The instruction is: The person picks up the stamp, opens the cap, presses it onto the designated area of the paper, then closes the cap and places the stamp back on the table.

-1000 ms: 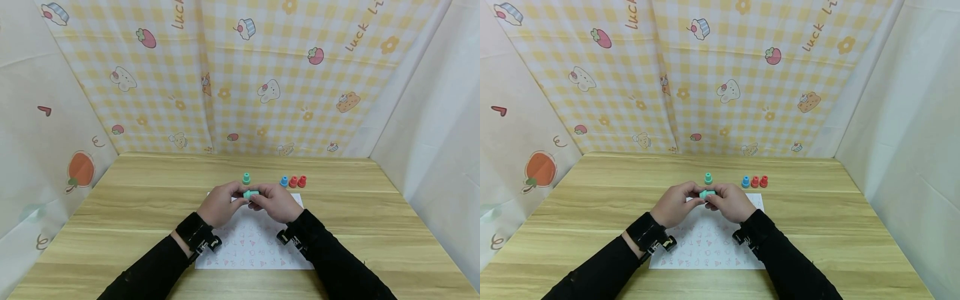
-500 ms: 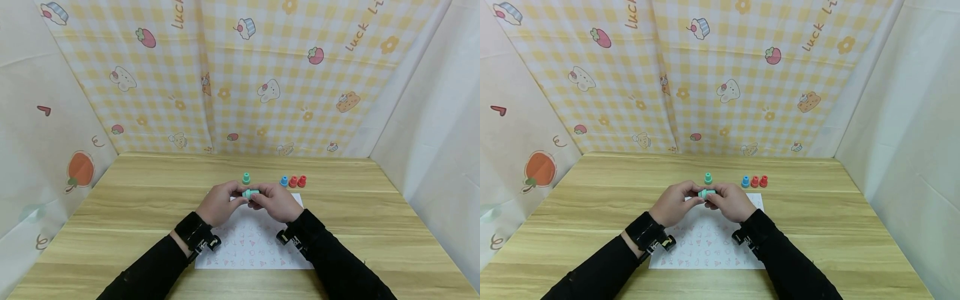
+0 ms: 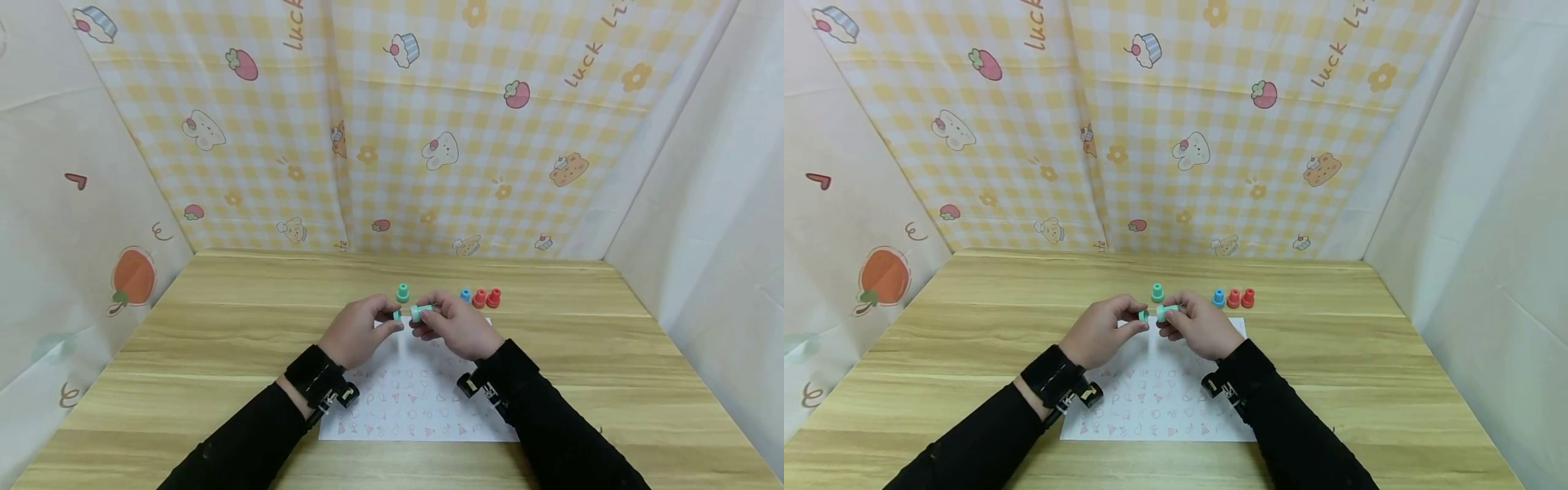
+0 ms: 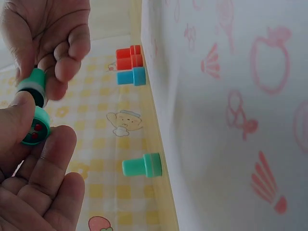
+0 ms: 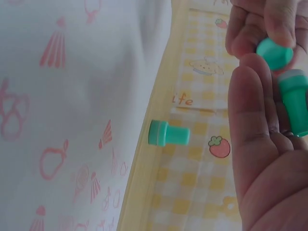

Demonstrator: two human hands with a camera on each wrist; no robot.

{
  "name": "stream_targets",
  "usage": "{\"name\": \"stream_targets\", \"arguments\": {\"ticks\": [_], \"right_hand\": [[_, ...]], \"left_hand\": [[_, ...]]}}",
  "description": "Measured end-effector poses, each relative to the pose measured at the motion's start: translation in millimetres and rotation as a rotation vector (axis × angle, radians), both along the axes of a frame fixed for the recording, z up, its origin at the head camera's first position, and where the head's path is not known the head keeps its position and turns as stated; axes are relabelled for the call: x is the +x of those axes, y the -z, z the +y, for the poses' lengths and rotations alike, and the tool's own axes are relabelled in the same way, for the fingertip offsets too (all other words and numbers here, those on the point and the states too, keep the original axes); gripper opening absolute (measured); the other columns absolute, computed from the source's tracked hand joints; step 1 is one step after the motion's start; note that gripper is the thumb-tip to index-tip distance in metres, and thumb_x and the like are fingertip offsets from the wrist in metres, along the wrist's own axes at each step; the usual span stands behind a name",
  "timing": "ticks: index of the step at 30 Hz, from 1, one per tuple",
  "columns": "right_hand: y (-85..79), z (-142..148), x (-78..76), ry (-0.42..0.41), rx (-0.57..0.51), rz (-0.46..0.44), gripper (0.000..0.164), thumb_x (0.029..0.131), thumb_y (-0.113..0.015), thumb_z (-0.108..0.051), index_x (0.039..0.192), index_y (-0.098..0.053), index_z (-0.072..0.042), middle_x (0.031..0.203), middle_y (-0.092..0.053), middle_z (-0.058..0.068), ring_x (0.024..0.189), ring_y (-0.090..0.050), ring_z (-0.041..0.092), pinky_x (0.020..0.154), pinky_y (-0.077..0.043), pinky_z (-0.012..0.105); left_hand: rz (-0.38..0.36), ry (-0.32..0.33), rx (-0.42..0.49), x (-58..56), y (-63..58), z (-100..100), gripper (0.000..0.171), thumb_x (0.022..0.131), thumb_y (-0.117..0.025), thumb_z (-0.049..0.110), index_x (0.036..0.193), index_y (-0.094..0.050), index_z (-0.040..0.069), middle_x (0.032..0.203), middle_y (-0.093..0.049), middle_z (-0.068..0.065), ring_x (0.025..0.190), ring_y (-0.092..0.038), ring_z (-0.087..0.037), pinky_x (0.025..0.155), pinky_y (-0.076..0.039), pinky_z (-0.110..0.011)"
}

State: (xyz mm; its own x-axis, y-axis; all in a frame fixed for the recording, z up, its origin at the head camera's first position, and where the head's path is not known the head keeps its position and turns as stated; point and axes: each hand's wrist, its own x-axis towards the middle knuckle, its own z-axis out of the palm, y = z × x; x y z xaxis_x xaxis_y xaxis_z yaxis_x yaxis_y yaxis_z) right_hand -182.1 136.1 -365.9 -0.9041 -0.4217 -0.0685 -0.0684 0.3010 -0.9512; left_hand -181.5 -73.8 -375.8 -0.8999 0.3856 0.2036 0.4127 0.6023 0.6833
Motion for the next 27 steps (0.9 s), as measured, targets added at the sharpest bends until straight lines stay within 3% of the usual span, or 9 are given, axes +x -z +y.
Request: {"name": "stream_targets", "arguments": {"ticks": [9, 13, 19, 27], "right_hand": [[0.8, 5.9, -3.8, 0.011, 0.040, -0.003, 0.019, 0.099, -0.042, -0.014, 0.107, -0.054, -0.002, 0.100, -0.062, 0.021, 0.089, -0.064, 0.030, 0.077, -0.055, 0.036], [0.5, 8.4, -4.2, 0.047, 0.102, 0.028, 0.020, 0.099, -0.044, -0.016, 0.108, -0.057, -0.005, 0.100, -0.061, 0.020, 0.090, -0.062, 0.030, 0.078, -0.054, 0.034], [0.4, 11.5, -4.5, 0.093, 0.181, 0.045, 0.019, 0.098, -0.047, -0.017, 0.108, -0.061, -0.010, 0.094, -0.064, 0.014, 0.083, -0.062, 0.022, 0.081, -0.052, 0.040], [2.1, 11.1, -4.4, 0.109, 0.289, 0.144, 0.013, 0.091, -0.059, -0.020, 0.102, -0.063, -0.015, 0.087, -0.063, 0.003, 0.075, -0.056, 0.017, 0.067, -0.047, 0.029]], "left_hand": [[-0.005, -0.029, -0.024, -1.7, 0.3, -3.2, 0.023, 0.086, -0.065, 0.033, 0.105, -0.062, 0.020, 0.090, -0.066, 0.015, 0.087, -0.061, -0.001, 0.081, -0.050, -0.029], [0.000, -0.032, -0.026, -2.8, 1.1, -3.4, 0.024, 0.086, -0.065, 0.033, 0.105, -0.062, 0.019, 0.088, -0.064, 0.016, 0.085, -0.060, -0.001, 0.081, -0.050, -0.029], [0.010, -0.033, -0.031, -4.4, 3.3, -3.4, 0.022, 0.086, -0.066, 0.032, 0.104, -0.062, 0.020, 0.087, -0.064, 0.017, 0.084, -0.060, 0.001, 0.080, -0.050, -0.028], [0.024, -0.039, -0.045, -6.0, 4.1, -4.7, 0.021, 0.086, -0.065, 0.034, 0.104, -0.061, 0.023, 0.086, -0.063, 0.019, 0.083, -0.059, 0.003, 0.080, -0.050, -0.025]]}}
